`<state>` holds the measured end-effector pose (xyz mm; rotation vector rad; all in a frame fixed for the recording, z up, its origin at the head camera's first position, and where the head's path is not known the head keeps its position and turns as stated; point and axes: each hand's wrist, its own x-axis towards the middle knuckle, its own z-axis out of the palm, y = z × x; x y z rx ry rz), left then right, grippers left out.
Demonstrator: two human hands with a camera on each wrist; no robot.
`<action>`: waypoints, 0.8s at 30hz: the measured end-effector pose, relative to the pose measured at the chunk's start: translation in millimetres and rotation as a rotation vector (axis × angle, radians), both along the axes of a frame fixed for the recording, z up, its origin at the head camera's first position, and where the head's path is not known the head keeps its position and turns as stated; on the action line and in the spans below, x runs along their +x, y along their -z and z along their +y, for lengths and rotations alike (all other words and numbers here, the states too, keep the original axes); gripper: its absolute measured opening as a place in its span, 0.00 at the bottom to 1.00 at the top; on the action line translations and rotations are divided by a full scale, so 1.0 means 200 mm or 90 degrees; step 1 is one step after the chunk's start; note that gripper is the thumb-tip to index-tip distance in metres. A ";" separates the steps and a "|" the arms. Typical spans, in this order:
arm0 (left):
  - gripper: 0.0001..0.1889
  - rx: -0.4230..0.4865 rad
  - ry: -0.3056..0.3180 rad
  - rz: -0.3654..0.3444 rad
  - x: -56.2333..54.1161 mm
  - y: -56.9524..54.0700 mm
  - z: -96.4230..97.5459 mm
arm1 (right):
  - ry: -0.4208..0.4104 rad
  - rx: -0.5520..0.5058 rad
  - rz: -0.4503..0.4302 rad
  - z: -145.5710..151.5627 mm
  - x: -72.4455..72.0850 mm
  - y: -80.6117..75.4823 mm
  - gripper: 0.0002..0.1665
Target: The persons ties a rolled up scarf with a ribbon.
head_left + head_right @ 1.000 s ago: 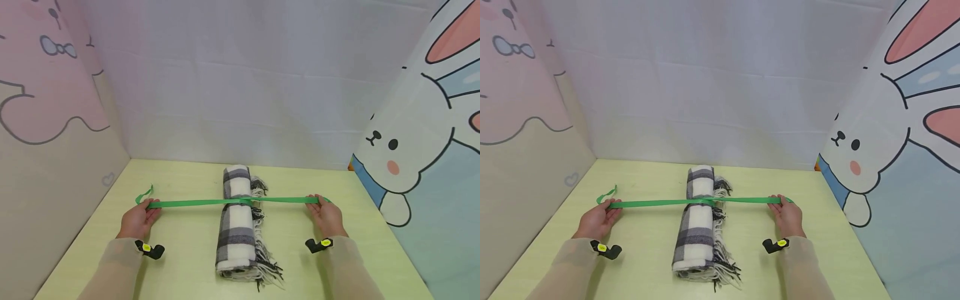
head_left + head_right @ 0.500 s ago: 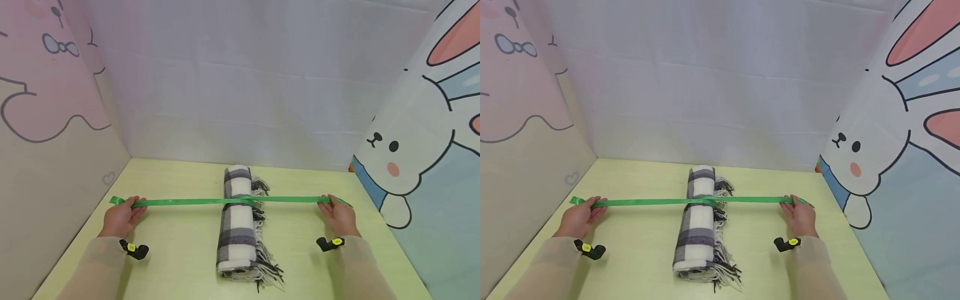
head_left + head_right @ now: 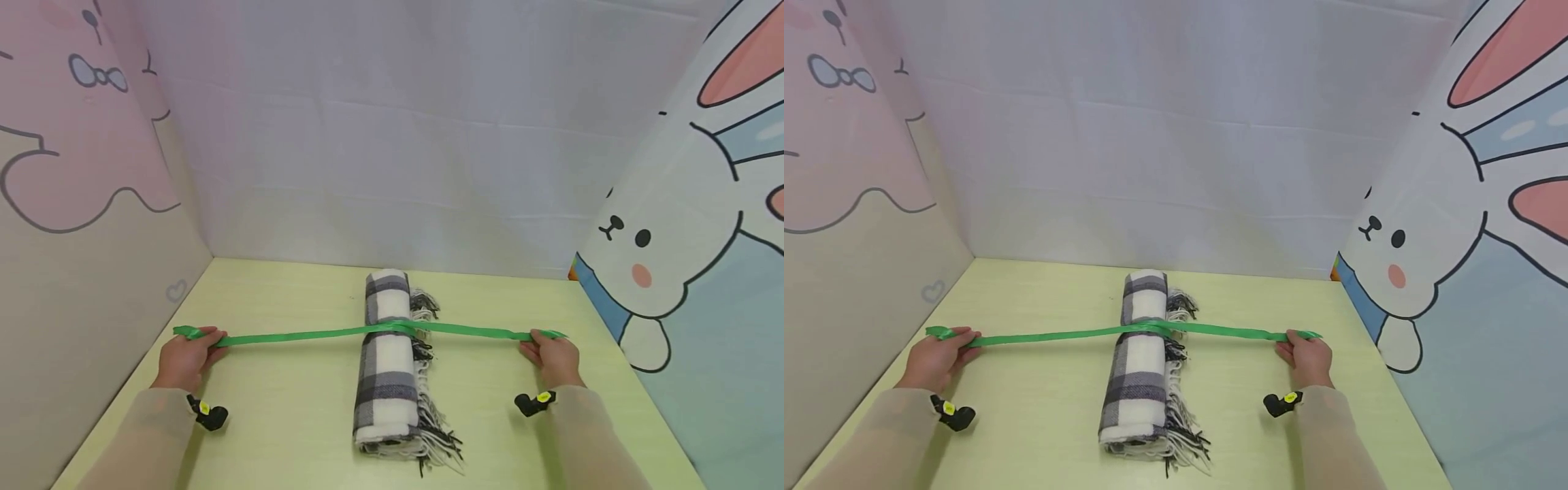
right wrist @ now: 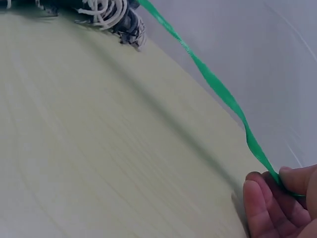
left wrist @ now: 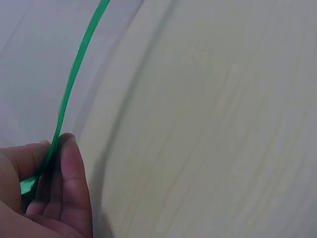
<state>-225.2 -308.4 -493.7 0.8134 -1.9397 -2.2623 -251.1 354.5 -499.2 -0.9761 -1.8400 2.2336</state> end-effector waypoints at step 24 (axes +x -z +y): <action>0.33 -0.273 -0.121 -0.038 0.01 -0.04 0.00 | -0.057 0.461 -0.072 0.07 0.02 0.03 0.29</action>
